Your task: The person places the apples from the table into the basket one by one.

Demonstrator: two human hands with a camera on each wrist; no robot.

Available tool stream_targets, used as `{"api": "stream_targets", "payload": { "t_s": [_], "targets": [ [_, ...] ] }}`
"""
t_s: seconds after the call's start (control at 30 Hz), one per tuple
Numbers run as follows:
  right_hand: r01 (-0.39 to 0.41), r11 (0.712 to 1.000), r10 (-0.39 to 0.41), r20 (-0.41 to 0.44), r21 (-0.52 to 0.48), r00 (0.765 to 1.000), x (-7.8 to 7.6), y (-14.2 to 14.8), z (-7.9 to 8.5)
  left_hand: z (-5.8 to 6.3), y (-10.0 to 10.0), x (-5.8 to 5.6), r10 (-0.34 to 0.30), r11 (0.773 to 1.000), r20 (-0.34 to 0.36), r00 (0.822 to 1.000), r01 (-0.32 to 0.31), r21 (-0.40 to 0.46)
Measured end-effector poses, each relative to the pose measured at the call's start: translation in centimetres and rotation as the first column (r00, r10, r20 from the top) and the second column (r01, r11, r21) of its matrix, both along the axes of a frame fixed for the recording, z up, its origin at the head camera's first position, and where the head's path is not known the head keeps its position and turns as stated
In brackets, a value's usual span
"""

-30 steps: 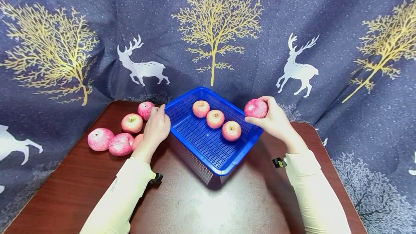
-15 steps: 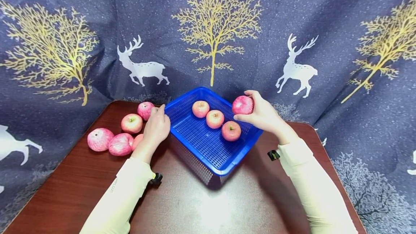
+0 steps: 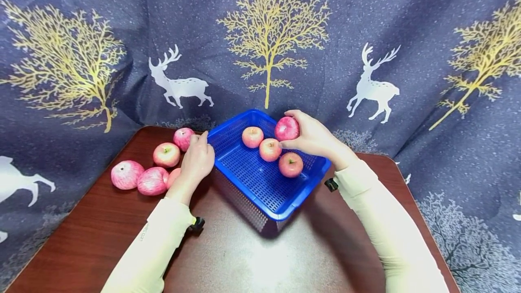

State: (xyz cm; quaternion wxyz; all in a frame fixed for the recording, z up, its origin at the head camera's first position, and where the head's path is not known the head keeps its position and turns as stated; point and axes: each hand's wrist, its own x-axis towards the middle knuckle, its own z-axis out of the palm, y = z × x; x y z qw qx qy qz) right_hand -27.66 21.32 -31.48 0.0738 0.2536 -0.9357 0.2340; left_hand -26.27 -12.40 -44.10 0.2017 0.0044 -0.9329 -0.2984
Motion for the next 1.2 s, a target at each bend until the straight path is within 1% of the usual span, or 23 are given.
{"api": "stream_targets", "payload": {
  "t_s": [0.13,0.3,0.5,0.7,0.9,1.2],
  "targets": [
    [-0.028,1.000,0.028,0.013,0.002,1.000,-0.4,-1.3,0.0,0.0,0.0,0.0,-0.001,1.000,0.000,1.000,0.001,0.001],
    [-0.074,0.997,0.074,0.009,-0.001,0.997,-1.1,-2.8,-0.3,0.1,0.0,0.1,-0.003,1.000,0.005,1.000,0.003,0.000],
    [-0.109,0.994,0.109,0.029,0.004,0.994,-1.4,-4.7,-0.6,0.0,0.0,0.1,-0.006,1.000,-0.006,1.000,0.006,-0.003],
    [-0.163,0.986,0.161,0.047,0.034,0.986,-1.6,-6.4,-1.0,0.1,0.0,0.1,-0.005,1.000,-0.011,1.000,0.005,-0.001],
    [-0.174,0.982,0.171,0.050,0.072,0.984,-1.9,-7.6,-1.6,0.3,0.1,0.2,-0.007,1.000,-0.005,1.000,0.007,0.001],
    [-0.238,0.963,0.238,0.017,0.122,0.971,-2.7,-9.9,-2.6,0.2,0.0,0.2,-0.002,1.000,-0.005,1.000,0.002,-0.003]
  ]
}}
